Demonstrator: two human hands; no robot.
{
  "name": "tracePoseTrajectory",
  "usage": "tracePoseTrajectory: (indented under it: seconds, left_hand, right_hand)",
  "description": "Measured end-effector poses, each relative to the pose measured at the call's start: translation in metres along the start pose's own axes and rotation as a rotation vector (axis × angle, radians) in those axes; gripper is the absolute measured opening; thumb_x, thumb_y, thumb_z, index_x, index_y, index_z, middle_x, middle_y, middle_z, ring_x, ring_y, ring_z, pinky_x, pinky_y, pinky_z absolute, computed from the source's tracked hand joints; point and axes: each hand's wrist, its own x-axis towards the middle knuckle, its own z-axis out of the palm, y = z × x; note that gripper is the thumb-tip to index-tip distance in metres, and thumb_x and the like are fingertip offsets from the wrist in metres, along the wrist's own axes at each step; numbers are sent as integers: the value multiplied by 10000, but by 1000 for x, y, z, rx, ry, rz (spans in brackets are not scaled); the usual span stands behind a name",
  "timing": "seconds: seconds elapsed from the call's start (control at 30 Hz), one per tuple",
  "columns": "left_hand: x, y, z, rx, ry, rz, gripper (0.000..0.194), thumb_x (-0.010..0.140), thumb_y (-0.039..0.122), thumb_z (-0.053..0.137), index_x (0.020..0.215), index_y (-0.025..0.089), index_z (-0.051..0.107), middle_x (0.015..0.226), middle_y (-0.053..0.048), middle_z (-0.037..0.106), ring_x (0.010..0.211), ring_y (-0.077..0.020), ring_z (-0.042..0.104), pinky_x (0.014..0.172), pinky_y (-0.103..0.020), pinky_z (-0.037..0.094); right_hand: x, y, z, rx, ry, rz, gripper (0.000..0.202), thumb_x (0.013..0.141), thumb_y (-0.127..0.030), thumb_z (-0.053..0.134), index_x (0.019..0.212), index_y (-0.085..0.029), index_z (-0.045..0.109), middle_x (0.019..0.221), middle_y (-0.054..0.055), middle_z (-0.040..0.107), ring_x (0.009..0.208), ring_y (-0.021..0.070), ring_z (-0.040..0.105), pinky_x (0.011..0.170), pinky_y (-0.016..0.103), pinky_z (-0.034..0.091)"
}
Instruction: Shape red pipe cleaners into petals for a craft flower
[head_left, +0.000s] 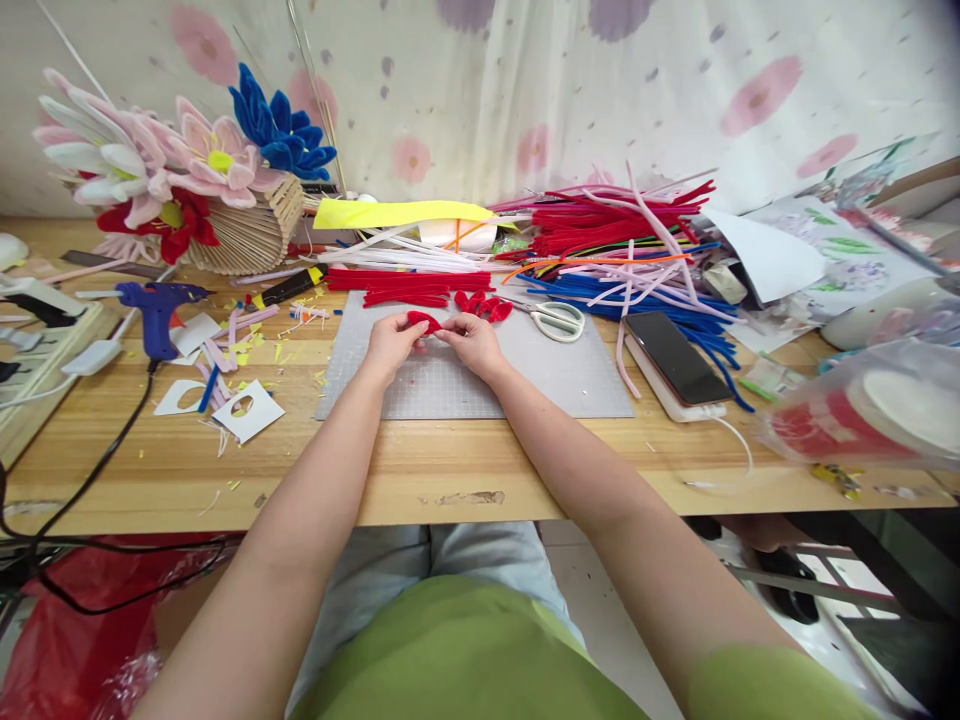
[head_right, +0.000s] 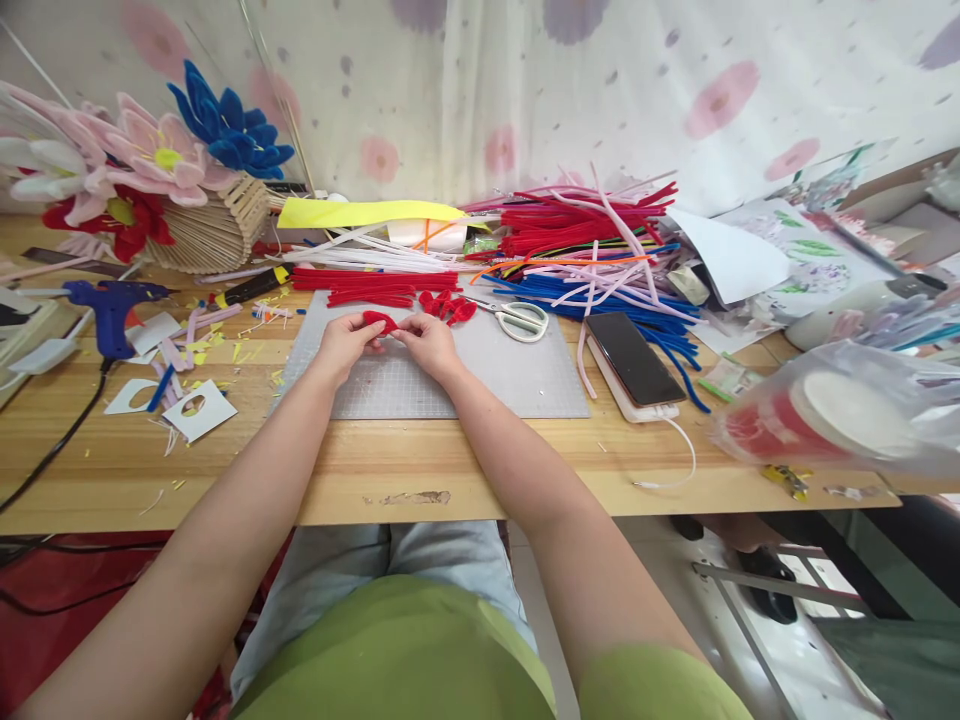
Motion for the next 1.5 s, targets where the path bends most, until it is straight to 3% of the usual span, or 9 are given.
tracePoseTrajectory:
  seconds: [0.27, 0.43, 0.63, 0.87, 1.03, 1.17, 1.33, 1.5]
  left_hand:
    - [-1, 2, 3, -68, -24, 3, 154, 586, 117, 654, 739, 135, 659, 671, 11, 630, 604, -93, 568, 586, -239, 504]
    - [-2, 7, -2, -63, -110, 5, 194, 591, 211, 693, 768, 133, 671, 704, -12, 644, 640, -126, 591, 585, -266, 510]
    - [2, -1, 0, -11, 1, 111, 244, 549, 316, 761, 612, 133, 613, 578, 8, 616, 519, -87, 536, 514, -215, 471]
    - [7, -11, 0, 69, -17, 147, 211, 548, 291, 763, 596, 137, 628, 549, 11, 617, 484, -82, 517, 502, -214, 451]
    - [6, -8, 0, 35, -23, 42, 270, 559, 350, 763, 643, 129, 634, 578, 2, 631, 488, -88, 537, 464, -209, 454]
    - [3, -3, -1, 18, 22, -4, 288, 634, 394, 714, 696, 122, 643, 594, -2, 628, 489, -77, 537, 437, -186, 429]
    - [1, 1, -2, 29, -32, -73, 230, 632, 320, 731, 668, 116, 632, 565, 0, 615, 451, -63, 512, 406, -168, 377]
    - [0, 11, -6, -31, -142, -279, 169, 629, 208, 739, 626, 114, 599, 503, 9, 583, 412, -43, 486, 385, -143, 351]
  right_hand:
    - [2, 4, -3, 99, -231, -29, 200, 633, -305, 671, 716, -127, 635, 644, -11, 567, 603, 95, 439, 588, 238, 347]
    - [2, 5, -3, 144, -255, -26, 256, 631, -361, 666, 733, -127, 642, 683, 0, 587, 634, 101, 455, 603, 238, 353]
    - [2, 7, -3, 164, -314, -36, 300, 620, -410, 681, 723, -129, 651, 687, 9, 595, 653, 111, 479, 635, 251, 369]
    - [0, 8, -5, 181, -275, -57, 281, 570, -406, 727, 626, -143, 645, 630, -5, 543, 628, 107, 461, 609, 255, 358]
    - [-1, 5, -6, 236, -290, -26, 310, 572, -415, 734, 662, -130, 649, 615, -22, 516, 584, 81, 425, 573, 238, 337]
    - [0, 3, -7, 226, -374, 26, 345, 594, -443, 719, 750, -139, 672, 612, -31, 526, 528, 64, 368, 511, 224, 297]
    - [0, 3, -4, 246, -344, -121, 285, 587, -420, 738, 656, -152, 671, 665, 1, 573, 633, 104, 480, 622, 252, 385]
    - [-3, 1, 2, 233, -312, -242, 286, 629, -450, 713, 648, -167, 676, 663, 14, 588, 658, 125, 527, 669, 273, 417]
